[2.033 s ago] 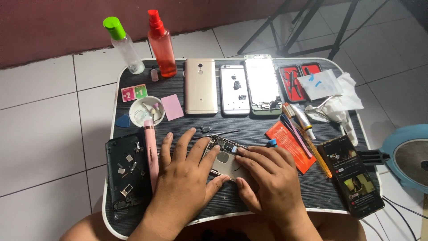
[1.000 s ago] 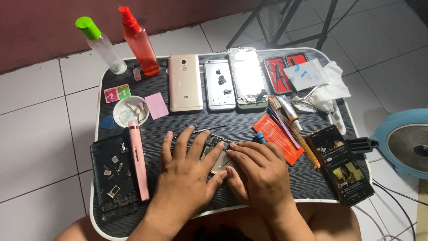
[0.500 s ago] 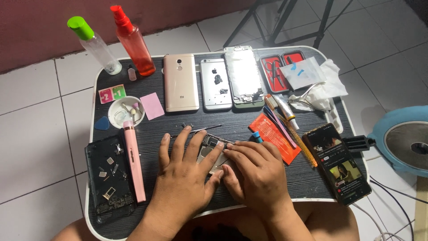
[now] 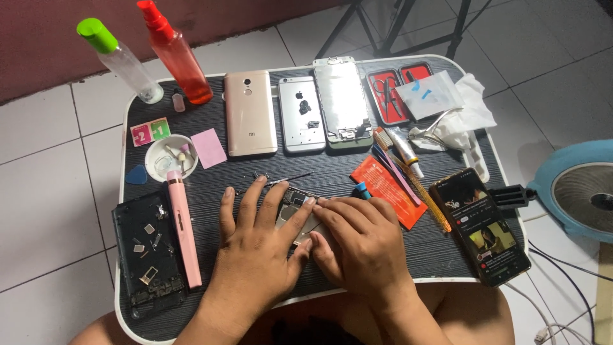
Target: The person repairs a disassembled smartphone on a workbench. They use a screwdriver to remove and reinsert screws, handle small internal components, and adjust parts within the phone's chassis. Other phones and tools are visible on the table.
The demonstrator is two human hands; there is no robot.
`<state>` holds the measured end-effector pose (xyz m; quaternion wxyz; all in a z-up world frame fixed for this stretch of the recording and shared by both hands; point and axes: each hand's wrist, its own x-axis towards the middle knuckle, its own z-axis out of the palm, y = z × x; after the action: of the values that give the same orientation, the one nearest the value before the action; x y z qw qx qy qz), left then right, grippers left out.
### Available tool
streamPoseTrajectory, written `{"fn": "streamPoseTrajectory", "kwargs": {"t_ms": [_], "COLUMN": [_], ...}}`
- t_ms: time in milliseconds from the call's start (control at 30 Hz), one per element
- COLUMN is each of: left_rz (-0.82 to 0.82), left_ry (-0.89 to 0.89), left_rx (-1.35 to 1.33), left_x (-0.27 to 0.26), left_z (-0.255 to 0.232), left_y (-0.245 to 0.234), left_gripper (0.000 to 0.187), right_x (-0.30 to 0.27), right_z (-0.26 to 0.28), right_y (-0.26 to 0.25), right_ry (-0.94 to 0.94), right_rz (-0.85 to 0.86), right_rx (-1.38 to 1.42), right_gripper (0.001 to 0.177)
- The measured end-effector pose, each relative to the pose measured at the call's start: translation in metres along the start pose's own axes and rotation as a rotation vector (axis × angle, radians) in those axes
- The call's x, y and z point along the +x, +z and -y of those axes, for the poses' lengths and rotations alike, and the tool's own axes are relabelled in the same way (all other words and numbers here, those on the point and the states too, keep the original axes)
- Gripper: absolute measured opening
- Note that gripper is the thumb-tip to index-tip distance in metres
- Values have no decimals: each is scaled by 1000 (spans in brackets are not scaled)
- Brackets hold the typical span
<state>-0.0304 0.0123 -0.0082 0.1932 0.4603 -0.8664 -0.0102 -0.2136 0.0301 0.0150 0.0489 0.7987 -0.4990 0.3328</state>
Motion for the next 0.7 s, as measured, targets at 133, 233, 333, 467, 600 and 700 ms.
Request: {"fn": "streamPoseTrajectory", "kwargs": {"t_ms": [133, 233, 333, 467, 600, 700], "left_rz": [17, -15, 4, 12, 27, 3], "left_ry": [3, 10, 5, -4, -12, -1], "left_rx": [11, 46, 11, 12, 8, 30], "left_x": [1, 1, 1, 2, 2, 1], "left_z": [1, 1, 0, -1, -1, -1], "left_y": [0, 1, -1, -2, -2, -1], "left_gripper": [55, 58, 53, 48, 48, 49], "right_x": [1, -1, -2, -2, -1, -2], "right_z": [1, 0, -1, -2, -1, -1], "right_y": [-2, -1, -2, -3, -4, -4], "right_ry": [-3, 5, 7, 1, 0, 3], "right_rz": [-10, -25, -29, -46, -50, -16], "right_rx": [0, 4, 12, 60, 68, 42], "right_gripper": [30, 28, 26, 24, 23, 24]}}
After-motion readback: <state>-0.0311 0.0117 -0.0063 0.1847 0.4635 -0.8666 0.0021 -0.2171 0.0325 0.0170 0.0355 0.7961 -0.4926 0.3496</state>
